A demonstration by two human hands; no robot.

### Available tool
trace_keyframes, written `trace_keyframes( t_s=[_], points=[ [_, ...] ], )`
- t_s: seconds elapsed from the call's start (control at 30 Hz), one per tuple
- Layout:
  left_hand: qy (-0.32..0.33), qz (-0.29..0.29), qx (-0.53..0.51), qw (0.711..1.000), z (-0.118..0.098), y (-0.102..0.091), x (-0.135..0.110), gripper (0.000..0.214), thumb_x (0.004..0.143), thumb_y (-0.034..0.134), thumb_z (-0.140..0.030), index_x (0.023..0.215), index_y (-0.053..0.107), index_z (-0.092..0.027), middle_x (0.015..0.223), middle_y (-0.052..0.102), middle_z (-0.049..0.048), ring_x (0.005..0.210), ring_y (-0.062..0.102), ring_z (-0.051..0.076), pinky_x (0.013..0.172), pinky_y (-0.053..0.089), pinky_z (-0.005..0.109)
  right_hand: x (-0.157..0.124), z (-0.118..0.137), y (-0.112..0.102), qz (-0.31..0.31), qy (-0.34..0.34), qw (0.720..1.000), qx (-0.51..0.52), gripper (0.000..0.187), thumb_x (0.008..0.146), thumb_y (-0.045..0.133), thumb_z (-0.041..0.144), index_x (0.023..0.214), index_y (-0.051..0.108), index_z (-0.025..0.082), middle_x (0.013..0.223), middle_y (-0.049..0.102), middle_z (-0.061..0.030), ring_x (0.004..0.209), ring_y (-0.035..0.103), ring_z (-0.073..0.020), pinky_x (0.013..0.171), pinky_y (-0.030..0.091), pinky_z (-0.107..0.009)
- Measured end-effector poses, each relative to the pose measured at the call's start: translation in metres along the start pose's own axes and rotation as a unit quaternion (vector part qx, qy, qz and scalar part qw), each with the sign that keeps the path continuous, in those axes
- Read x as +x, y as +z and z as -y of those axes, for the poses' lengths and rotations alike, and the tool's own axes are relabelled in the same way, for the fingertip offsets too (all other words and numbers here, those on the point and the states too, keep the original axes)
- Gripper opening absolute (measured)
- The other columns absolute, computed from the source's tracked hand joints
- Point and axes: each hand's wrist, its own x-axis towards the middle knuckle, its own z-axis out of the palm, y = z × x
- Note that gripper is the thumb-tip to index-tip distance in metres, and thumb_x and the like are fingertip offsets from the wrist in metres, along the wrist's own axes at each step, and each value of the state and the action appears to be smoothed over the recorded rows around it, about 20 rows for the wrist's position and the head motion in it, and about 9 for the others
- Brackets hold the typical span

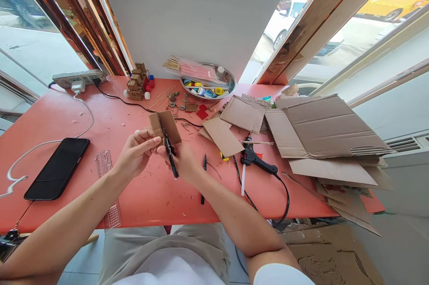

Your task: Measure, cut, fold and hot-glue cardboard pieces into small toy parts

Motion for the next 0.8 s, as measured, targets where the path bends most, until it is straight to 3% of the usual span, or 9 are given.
trace_keyframes(
  t_s=[0.23, 0.53, 0.8],
  points=[
    [-0.001, -0.022, 0.006, 1.000, -0.007, 0.006, 0.004, 0.044, 0.042, 0.103, -0.040, 0.052, 0.066, -0.019, 0.049, 0.061, -0.0027, 0.047, 0.049, 0.009, 0.050, 0.041, 0.023, -0.001, 0.008, -0.017, 0.090, -0.053, 0.994, 0.030, 0.075, 0.076, 0.063, 0.097, 0.069, 0.050, 0.024, 0.065, 0.052, 0.0023, 0.059, 0.046, -0.0107, 0.058, 0.039, -0.029],
    [-0.005, 0.031, 0.012, 0.999, -0.006, 0.015, 0.012, 0.047, 0.050, 0.101, -0.045, 0.053, 0.061, -0.019, 0.047, 0.054, -0.0031, 0.041, 0.048, 0.010, 0.041, 0.040, 0.024, 0.003, 0.002, -0.018, 0.032, -0.028, 0.998, 0.037, 0.082, 0.067, 0.059, 0.105, 0.075, 0.058, 0.023, 0.061, 0.061, 0.0005, 0.051, 0.057, -0.0135, 0.049, 0.048, -0.027],
    [-0.023, 0.031, 0.012, 0.999, -0.002, 0.013, 0.020, 0.048, 0.048, 0.102, -0.045, 0.054, 0.061, -0.020, 0.048, 0.053, -0.0038, 0.042, 0.047, 0.009, 0.038, 0.036, 0.022, 0.001, 0.003, -0.030, 0.065, -0.034, 0.995, 0.064, 0.071, 0.075, 0.073, 0.090, 0.078, 0.062, 0.020, 0.073, 0.068, -0.0016, 0.063, 0.060, -0.0124, 0.060, 0.048, -0.026]
  ],
)
